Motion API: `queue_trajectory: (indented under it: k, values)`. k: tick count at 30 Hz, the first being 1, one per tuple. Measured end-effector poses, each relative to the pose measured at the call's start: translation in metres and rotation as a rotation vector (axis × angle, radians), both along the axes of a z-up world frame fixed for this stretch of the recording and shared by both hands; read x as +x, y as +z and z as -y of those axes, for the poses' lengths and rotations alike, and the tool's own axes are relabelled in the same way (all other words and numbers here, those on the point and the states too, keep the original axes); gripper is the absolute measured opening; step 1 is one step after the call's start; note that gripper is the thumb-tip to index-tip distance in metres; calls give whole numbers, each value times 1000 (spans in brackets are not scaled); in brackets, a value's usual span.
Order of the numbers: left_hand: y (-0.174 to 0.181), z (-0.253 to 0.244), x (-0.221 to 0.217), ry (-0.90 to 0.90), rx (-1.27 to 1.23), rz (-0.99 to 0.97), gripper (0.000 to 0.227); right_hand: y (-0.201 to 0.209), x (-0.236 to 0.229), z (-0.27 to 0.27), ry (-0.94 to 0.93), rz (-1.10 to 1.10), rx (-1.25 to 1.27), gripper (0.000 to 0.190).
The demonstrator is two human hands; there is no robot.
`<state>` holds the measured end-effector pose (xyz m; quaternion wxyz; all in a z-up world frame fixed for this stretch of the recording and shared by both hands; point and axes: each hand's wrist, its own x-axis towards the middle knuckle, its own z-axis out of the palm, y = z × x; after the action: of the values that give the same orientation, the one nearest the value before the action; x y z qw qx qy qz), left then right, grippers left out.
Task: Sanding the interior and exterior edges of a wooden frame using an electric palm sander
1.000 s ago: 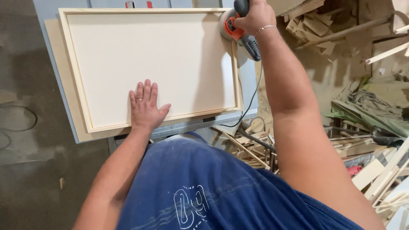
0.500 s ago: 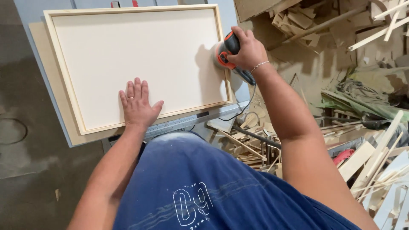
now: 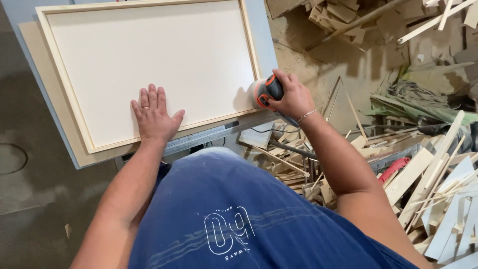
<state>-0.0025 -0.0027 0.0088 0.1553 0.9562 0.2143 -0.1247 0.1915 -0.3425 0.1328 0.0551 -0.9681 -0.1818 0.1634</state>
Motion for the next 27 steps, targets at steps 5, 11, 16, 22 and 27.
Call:
queue_trajectory:
  k: [5, 11, 16, 22, 27]
  values:
    - [2, -1, 0, -5, -13, -7, 96, -6, -28, 18, -30, 2, 7, 91]
    - [6, -1, 0, -3, -30, 1, 95, -6, -63, 2, -67, 17, 39, 92]
    - [1, -2, -1, 7, -46, 33, 94, -18, -80, -24, -10, 49, 58, 91]
    - [-6, -3, -4, 4, -35, 50, 95, -8, -105, -54, 96, 45, 125, 89]
    - [1, -2, -3, 8, -39, 20, 95, -3, -119, -73, 159, 39, 144, 90]
